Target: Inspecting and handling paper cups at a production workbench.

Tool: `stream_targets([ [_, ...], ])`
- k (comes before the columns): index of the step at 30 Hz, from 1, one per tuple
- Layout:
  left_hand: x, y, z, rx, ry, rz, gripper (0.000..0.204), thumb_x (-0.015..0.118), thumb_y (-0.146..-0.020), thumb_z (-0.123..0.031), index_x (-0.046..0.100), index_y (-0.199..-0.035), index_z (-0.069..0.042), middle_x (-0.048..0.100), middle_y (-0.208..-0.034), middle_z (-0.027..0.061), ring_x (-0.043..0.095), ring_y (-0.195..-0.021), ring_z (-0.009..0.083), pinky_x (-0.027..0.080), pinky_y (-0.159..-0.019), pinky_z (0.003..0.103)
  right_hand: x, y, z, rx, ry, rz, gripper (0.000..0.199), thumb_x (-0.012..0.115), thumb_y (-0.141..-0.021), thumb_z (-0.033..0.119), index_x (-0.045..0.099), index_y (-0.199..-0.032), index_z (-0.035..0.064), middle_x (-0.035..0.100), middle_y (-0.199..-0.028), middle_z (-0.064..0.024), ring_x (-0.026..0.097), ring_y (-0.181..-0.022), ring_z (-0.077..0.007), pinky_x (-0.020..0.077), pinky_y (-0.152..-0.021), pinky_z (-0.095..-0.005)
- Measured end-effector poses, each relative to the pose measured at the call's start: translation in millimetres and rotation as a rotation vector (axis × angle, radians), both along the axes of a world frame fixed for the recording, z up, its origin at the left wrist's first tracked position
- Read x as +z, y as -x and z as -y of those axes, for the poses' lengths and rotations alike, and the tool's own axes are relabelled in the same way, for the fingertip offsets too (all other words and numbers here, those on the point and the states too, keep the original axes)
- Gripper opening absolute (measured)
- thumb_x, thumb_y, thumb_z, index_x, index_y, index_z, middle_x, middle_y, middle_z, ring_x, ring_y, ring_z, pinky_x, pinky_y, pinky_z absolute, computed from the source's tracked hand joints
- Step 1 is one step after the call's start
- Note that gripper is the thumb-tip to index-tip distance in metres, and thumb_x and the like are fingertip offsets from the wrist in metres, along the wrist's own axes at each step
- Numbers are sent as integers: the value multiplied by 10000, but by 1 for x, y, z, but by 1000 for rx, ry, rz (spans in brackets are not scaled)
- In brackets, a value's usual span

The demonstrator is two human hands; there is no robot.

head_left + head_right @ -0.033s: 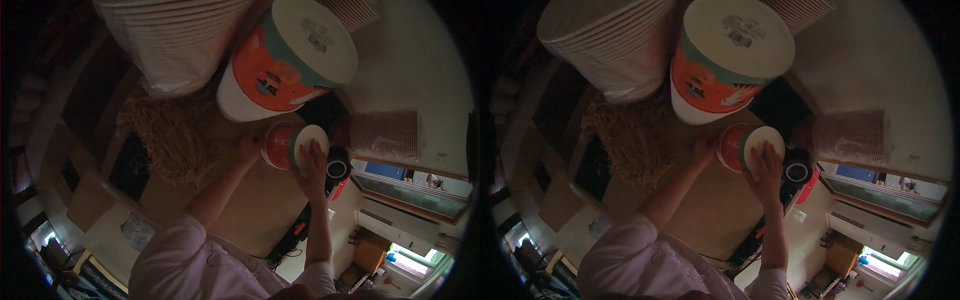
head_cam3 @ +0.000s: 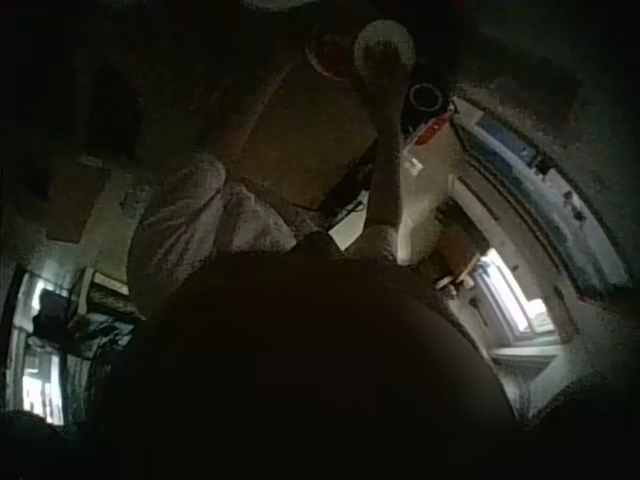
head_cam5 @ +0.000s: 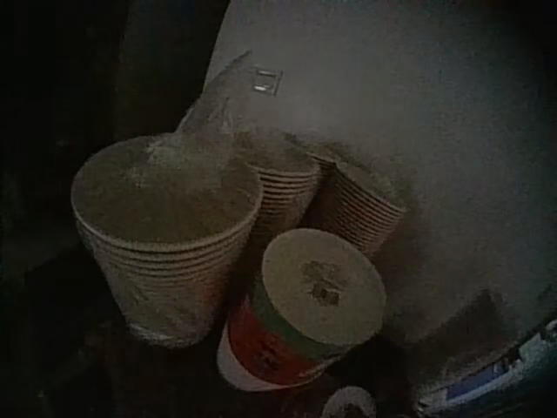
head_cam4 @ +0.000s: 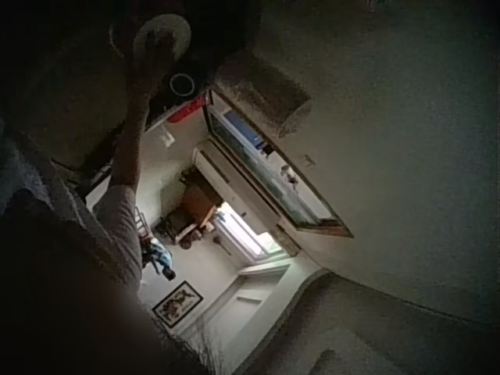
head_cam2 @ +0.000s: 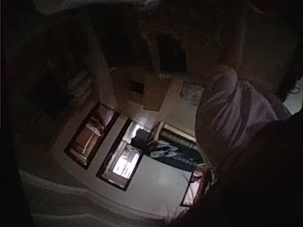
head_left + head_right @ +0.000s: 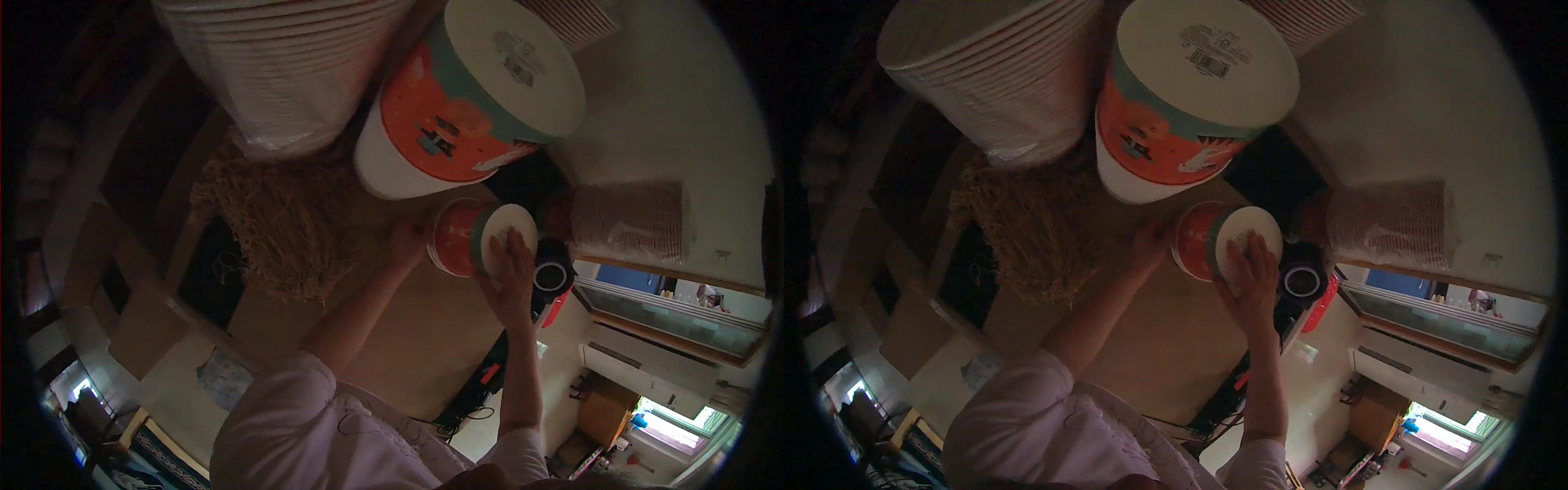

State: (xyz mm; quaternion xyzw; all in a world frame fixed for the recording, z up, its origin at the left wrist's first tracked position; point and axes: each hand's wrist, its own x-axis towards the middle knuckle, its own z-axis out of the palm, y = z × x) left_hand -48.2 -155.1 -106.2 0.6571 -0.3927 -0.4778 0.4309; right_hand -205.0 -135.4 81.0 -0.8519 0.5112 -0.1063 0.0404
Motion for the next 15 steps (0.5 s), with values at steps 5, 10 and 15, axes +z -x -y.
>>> stream_targets([
  [5, 12, -6, -10, 13, 46, -178, 152, 552, -797, -212, 593, -829, -69, 601, -707, 71, 584, -665, 199, 464, -577, 339, 0, 0, -1, 2, -1, 14, 591, 686, -712, 218, 468, -1257, 151, 338, -1369, -175, 334, -1252, -357, 299, -988, -479],
  [10, 21, -18, -12, 24, -241, -1047, 117, 499, -851, -190, 579, -780, -141, 413, -563, -34, 387, -498, 58, 284, -434, 184, 2, 0, -1, -16, -28, 1, 585, 672, -721, 226, 464, -1261, 143, 335, -1371, -175, 323, -1262, -353, 286, -996, -480],
  [15, 38, -18, -13, -107, -81, -733, 169, 507, -854, -226, 612, -879, -95, 568, -700, 8, 527, -610, 134, 428, -553, 265, 1, 0, -1, -2, -4, 10, 591, 663, -719, 225, 459, -1268, 145, 332, -1372, -180, 317, -1266, -351, 281, -998, -482],
])
